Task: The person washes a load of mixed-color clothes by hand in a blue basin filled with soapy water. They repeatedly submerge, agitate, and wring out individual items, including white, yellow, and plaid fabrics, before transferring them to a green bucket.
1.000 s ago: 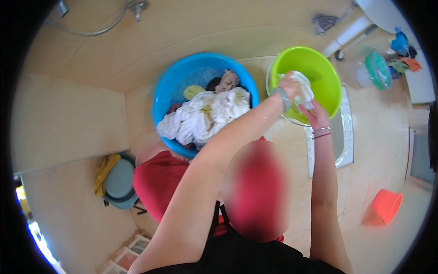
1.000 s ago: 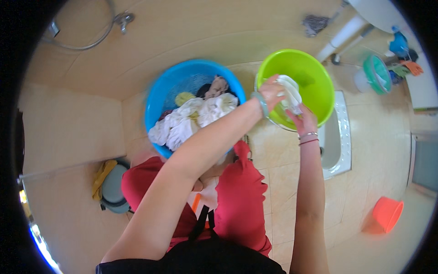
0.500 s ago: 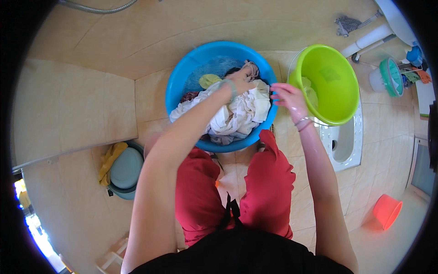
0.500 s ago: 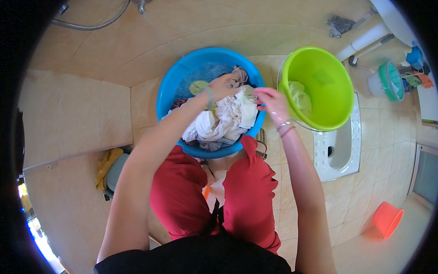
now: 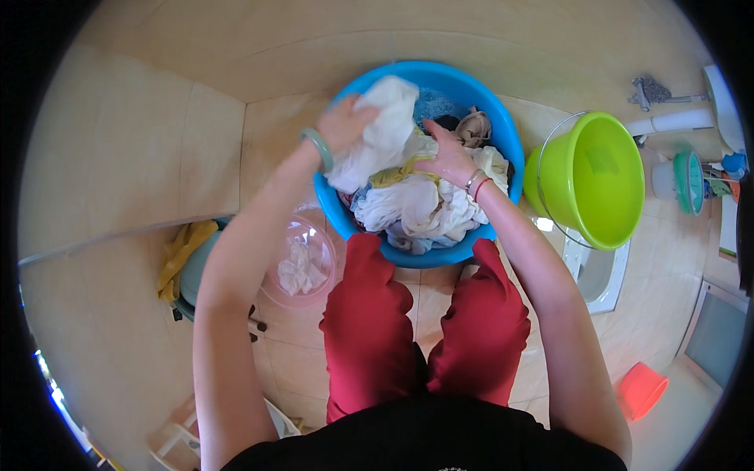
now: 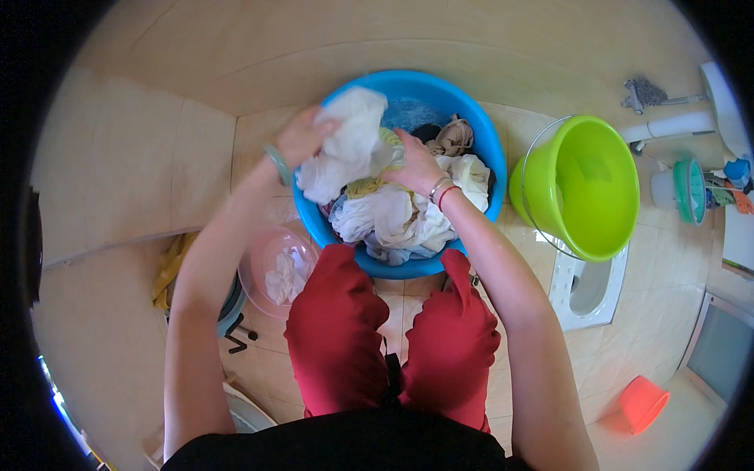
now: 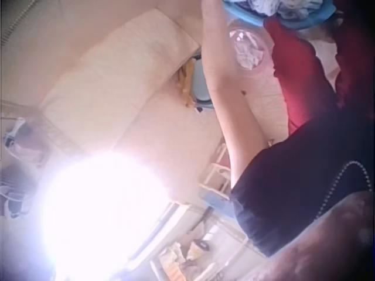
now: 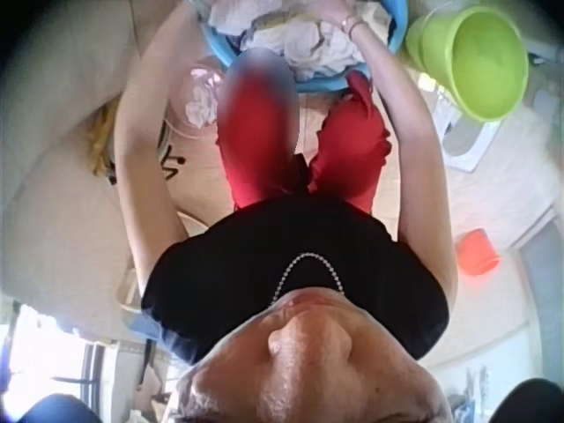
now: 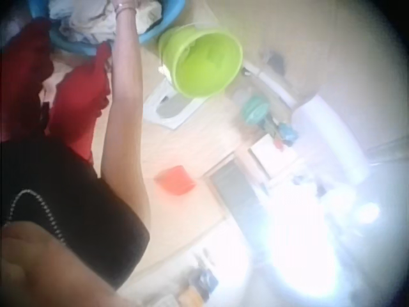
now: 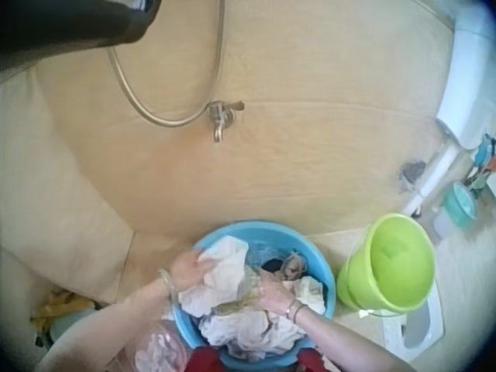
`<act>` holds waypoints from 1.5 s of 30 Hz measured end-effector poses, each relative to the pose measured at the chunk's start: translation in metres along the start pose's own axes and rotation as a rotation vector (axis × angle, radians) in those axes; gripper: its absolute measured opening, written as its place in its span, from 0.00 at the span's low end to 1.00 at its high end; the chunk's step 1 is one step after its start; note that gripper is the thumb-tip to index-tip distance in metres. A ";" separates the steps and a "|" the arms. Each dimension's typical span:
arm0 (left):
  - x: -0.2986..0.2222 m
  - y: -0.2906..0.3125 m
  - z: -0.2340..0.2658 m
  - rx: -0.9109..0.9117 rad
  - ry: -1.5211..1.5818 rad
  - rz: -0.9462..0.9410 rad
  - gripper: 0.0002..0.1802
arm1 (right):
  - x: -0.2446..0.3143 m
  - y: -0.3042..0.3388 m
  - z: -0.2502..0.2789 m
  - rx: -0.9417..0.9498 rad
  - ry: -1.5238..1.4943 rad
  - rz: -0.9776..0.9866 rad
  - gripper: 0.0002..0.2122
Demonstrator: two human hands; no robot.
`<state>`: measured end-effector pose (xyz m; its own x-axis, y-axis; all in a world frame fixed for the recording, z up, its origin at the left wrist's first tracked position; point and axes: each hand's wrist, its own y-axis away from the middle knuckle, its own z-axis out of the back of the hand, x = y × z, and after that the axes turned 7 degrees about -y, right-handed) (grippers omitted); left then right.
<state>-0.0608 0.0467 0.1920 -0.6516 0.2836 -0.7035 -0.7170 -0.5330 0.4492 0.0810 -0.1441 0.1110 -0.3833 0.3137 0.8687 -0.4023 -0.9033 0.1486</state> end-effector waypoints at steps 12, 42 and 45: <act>0.002 -0.005 0.042 -0.051 0.329 -0.258 0.24 | -0.003 -0.046 0.050 -0.510 -1.121 0.009 0.17; 0.177 -0.195 -0.151 -0.045 -0.418 -0.082 0.26 | -0.134 -0.185 -0.086 0.746 1.014 -0.210 0.19; 0.156 -0.203 -0.147 -0.073 -0.341 -0.057 0.28 | -0.187 -0.166 -0.078 0.257 0.963 0.033 0.15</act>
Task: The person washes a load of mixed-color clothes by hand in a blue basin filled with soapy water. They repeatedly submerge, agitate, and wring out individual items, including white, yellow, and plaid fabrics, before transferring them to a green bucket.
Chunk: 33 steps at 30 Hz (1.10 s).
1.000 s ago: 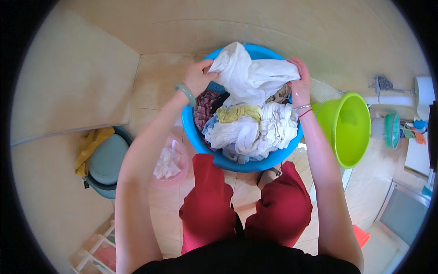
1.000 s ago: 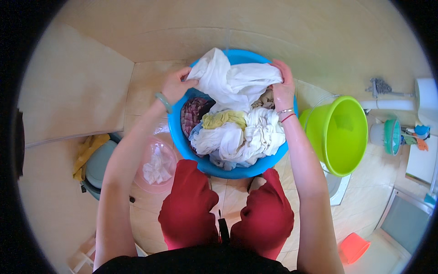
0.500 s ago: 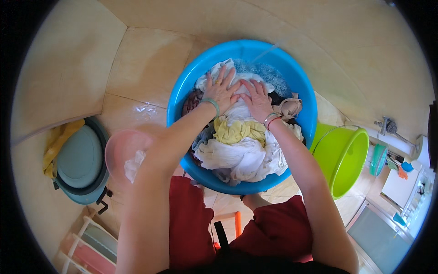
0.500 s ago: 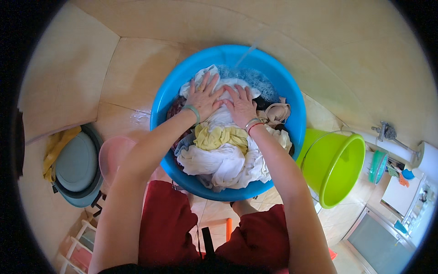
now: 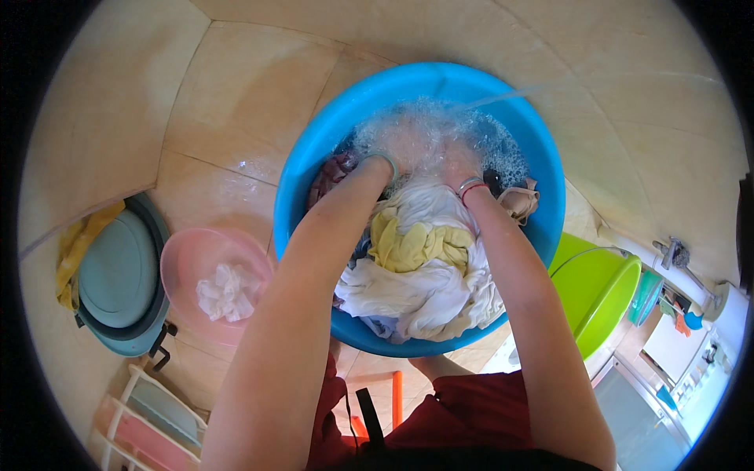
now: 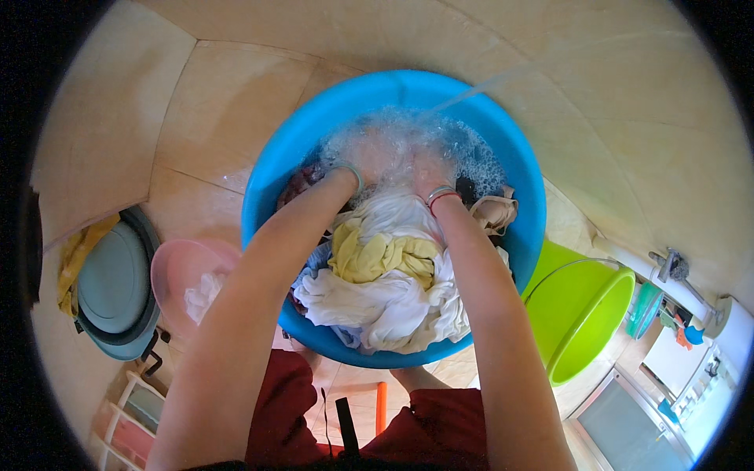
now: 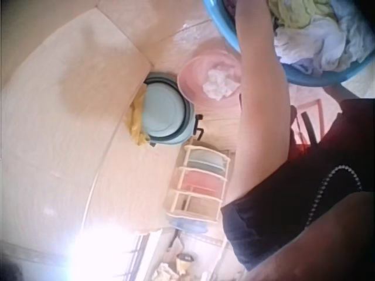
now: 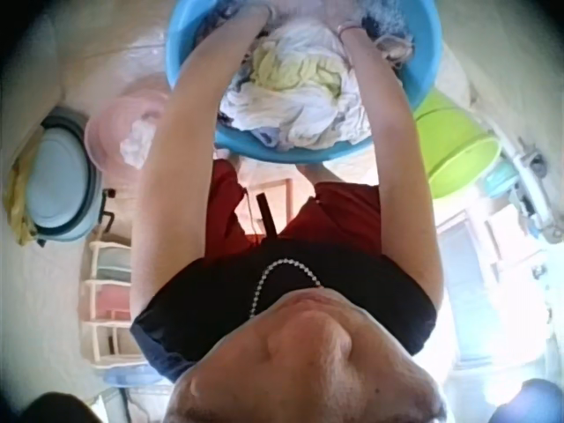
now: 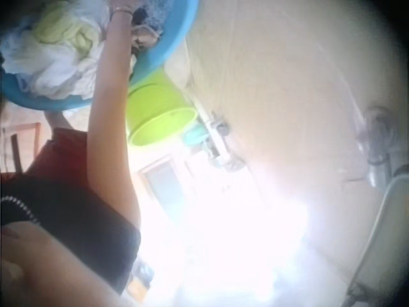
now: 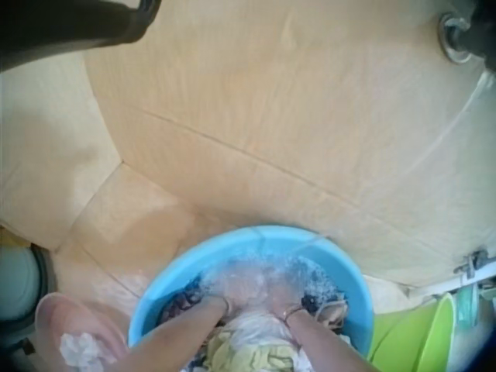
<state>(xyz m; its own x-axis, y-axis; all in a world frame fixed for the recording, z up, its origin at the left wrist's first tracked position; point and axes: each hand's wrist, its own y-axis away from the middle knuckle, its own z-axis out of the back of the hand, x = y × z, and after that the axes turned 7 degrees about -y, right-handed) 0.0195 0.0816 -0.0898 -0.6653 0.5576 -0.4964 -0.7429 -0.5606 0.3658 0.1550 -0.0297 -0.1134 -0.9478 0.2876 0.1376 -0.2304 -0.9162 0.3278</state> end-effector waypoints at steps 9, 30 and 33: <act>-0.014 0.000 0.029 0.127 -0.050 0.033 0.27 | 0.007 -0.019 0.039 -0.034 -0.741 -0.337 0.18; -0.095 0.109 0.095 0.209 2.234 0.085 0.24 | 0.142 0.147 0.162 -0.737 -0.487 0.424 0.20; -0.079 0.091 0.065 0.272 2.273 -0.061 0.20 | 0.144 0.132 0.156 -0.813 -0.496 0.408 0.22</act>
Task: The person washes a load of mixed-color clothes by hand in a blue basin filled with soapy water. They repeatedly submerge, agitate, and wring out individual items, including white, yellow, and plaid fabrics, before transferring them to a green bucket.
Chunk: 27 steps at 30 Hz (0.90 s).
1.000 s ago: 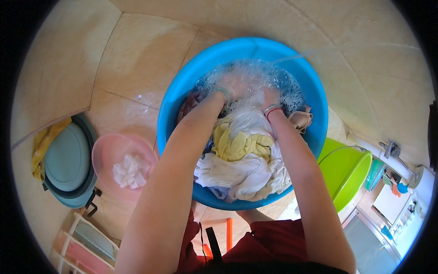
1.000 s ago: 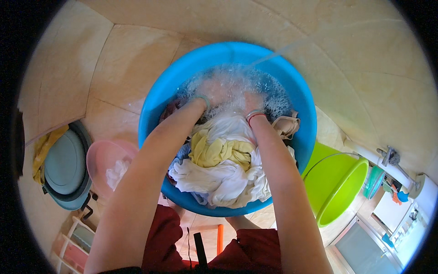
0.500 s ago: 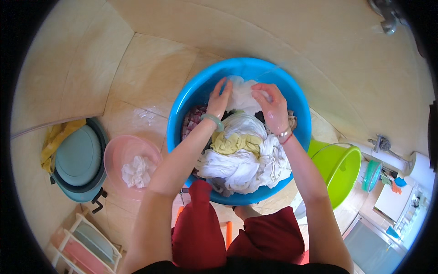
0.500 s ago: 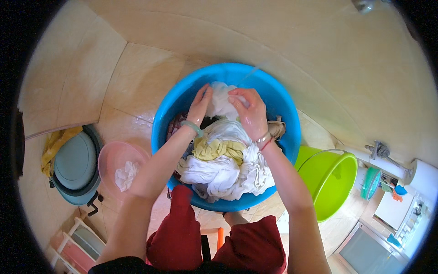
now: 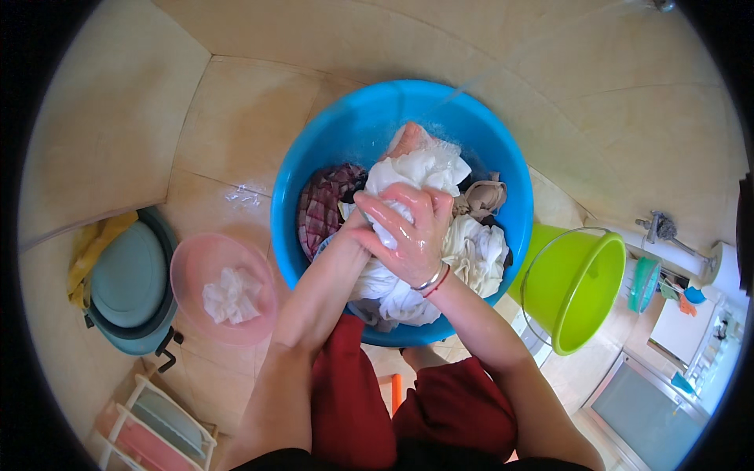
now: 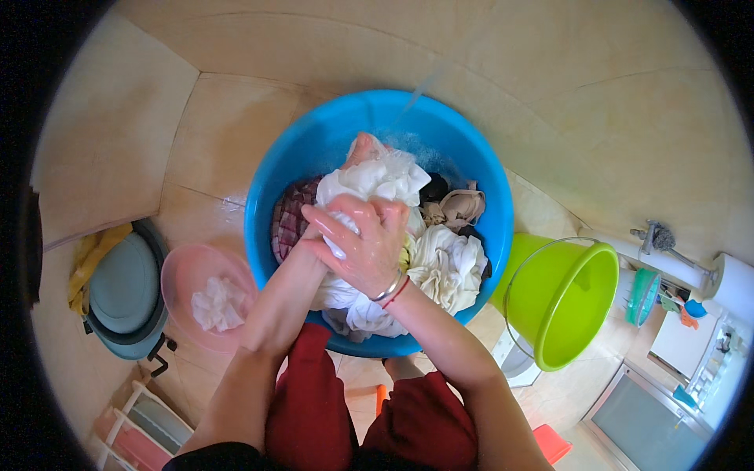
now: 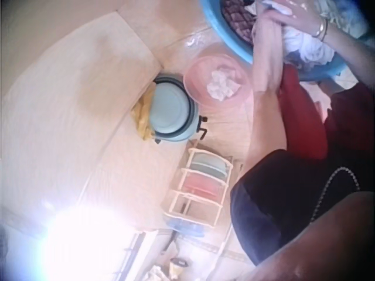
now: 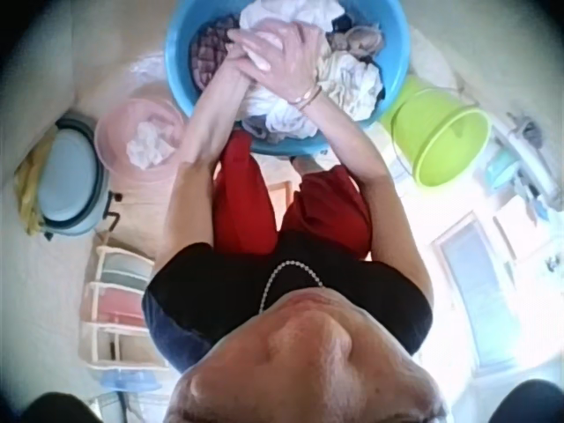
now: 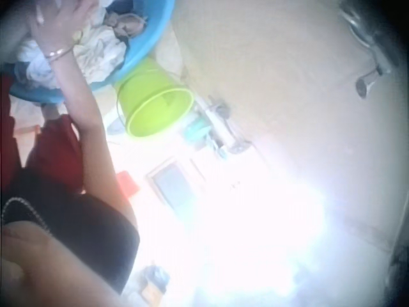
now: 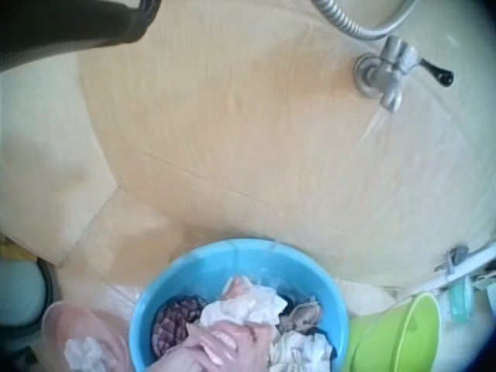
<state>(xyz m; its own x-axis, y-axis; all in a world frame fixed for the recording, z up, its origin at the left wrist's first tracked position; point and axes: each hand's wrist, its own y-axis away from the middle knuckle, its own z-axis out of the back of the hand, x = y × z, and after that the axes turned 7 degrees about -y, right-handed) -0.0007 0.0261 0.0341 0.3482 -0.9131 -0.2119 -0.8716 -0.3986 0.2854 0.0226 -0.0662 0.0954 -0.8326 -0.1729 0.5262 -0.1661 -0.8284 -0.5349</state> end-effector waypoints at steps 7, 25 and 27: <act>0.030 -0.006 0.036 0.080 -0.012 -0.229 0.14 | -0.025 -0.012 -0.007 -0.100 -0.032 -0.016 0.12; -0.013 -0.025 0.085 -0.598 -1.369 -0.383 0.40 | -0.203 0.038 -0.013 0.064 0.043 -0.719 0.21; -0.016 -0.024 0.091 -0.500 -1.649 -0.308 0.38 | -0.195 0.034 -0.019 0.137 0.191 -0.572 0.25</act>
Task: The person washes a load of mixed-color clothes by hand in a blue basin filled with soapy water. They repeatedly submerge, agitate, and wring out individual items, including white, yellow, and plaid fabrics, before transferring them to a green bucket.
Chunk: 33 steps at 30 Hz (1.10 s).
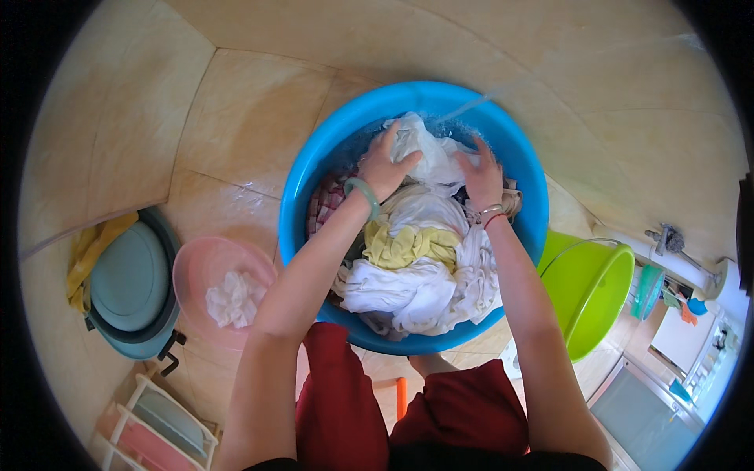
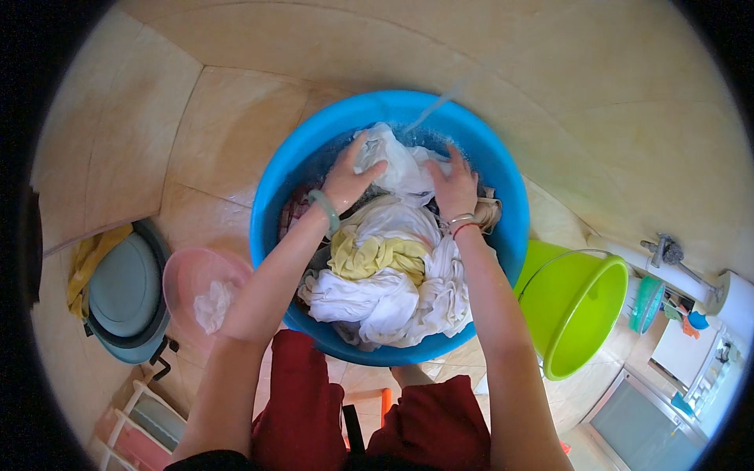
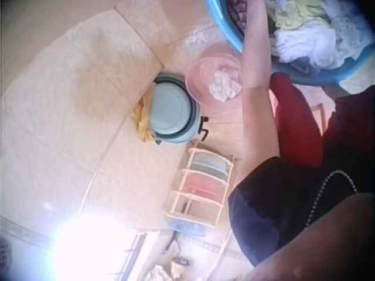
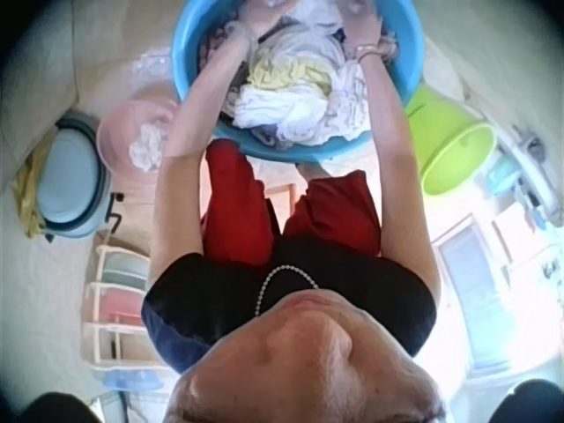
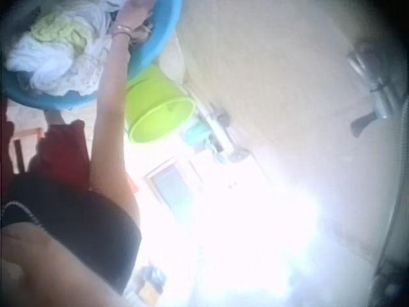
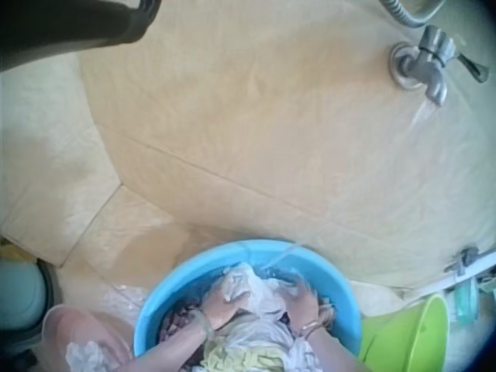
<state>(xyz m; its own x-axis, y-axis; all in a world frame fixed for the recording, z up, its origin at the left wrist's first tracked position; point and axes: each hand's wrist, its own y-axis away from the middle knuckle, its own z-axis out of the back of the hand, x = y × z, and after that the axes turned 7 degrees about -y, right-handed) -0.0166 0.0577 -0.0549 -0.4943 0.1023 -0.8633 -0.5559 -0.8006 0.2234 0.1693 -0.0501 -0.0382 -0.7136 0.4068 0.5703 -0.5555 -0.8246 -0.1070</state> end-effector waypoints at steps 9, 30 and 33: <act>0.036 -0.023 -0.023 0.155 -0.459 0.132 0.31 | 0.035 -0.014 -0.052 0.512 0.512 -0.250 0.24; -0.045 0.020 -0.004 0.300 1.401 -0.134 0.22 | 0.160 0.064 0.035 -0.074 -0.190 0.623 0.16; -0.047 0.012 -0.006 0.363 1.429 0.174 0.16 | 0.163 0.058 0.030 -0.159 -0.212 0.646 0.16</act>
<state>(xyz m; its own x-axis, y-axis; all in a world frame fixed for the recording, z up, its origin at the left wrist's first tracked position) 0.0041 0.0395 -0.0145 0.3691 -0.8019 -0.4698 -0.7988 -0.5321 0.2807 0.0333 -0.0433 0.0726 -0.8322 -0.2445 0.4977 -0.1155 -0.8014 -0.5869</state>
